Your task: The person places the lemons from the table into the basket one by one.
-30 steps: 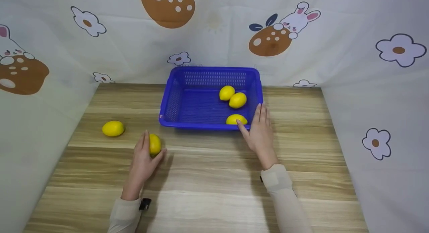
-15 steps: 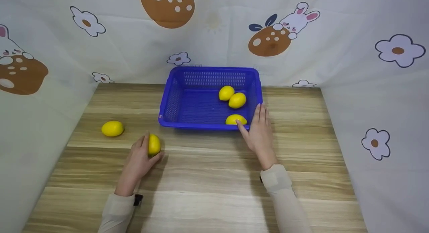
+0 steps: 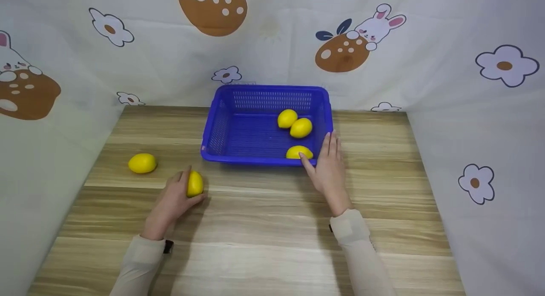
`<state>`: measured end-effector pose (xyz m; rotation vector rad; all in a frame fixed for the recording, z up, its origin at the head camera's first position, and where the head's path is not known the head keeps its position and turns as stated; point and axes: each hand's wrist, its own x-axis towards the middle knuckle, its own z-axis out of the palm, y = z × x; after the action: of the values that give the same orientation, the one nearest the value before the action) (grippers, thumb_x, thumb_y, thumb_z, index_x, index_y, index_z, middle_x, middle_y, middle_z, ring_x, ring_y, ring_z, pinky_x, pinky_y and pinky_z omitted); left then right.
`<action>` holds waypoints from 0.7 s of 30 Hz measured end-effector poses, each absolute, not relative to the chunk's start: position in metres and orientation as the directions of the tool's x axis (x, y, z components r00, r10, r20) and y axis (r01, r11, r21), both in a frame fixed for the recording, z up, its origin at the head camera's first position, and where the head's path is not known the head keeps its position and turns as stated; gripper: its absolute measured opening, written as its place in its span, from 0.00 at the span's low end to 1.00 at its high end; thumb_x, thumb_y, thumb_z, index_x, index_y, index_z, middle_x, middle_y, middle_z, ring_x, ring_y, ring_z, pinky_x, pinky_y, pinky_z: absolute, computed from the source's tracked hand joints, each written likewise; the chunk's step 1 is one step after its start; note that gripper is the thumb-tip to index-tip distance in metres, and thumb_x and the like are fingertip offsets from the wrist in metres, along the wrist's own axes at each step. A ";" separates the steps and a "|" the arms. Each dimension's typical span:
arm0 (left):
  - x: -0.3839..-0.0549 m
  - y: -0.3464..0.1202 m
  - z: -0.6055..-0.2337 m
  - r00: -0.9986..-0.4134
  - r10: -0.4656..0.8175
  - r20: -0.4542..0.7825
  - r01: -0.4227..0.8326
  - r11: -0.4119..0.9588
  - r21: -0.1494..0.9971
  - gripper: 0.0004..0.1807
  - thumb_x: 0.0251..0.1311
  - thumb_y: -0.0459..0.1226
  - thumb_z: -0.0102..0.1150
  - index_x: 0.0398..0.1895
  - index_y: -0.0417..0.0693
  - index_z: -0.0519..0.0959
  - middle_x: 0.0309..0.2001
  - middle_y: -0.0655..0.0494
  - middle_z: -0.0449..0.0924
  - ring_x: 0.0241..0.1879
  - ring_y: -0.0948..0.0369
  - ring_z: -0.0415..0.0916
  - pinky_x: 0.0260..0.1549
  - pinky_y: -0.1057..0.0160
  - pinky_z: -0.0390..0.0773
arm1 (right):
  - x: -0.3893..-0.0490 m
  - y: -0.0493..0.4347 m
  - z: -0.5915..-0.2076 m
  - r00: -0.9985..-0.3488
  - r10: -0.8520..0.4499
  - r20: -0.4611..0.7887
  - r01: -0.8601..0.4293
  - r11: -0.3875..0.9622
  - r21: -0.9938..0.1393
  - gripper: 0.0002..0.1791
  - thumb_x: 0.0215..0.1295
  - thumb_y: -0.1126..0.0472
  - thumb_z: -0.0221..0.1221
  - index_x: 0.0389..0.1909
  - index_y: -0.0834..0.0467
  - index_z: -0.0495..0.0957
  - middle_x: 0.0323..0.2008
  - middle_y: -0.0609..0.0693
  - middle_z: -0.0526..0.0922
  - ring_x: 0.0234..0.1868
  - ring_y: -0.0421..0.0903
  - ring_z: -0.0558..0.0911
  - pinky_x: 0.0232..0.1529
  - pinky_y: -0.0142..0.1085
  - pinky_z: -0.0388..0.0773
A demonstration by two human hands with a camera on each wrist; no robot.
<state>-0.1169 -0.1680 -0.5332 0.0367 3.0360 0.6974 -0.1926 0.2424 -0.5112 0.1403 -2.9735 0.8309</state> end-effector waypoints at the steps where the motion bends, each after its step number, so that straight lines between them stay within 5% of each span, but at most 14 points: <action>1: -0.118 -0.168 -0.534 -0.999 0.034 -0.025 0.019 0.897 0.441 0.55 0.57 0.48 0.80 0.79 0.30 0.60 0.65 0.27 0.72 0.60 0.36 0.75 0.59 0.38 0.80 | -0.193 0.243 -0.511 -0.995 -0.073 0.072 -0.100 0.851 -0.515 0.57 0.79 0.32 0.47 0.82 0.73 0.37 0.83 0.72 0.36 0.84 0.69 0.43 0.81 0.62 0.45; 21: -0.126 -0.168 -0.545 -0.998 0.054 -0.023 0.034 0.855 0.517 0.48 0.58 0.37 0.77 0.76 0.26 0.62 0.66 0.24 0.70 0.64 0.35 0.73 0.60 0.38 0.80 | -0.194 0.242 -0.509 -0.994 -0.077 0.076 -0.103 0.893 -0.438 0.56 0.80 0.34 0.46 0.81 0.77 0.38 0.82 0.75 0.40 0.84 0.70 0.42 0.83 0.60 0.42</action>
<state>-0.1261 -0.1683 -0.5452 0.0711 2.9902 0.8320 -0.1943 0.2415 -0.5092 0.1432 -3.0014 0.6988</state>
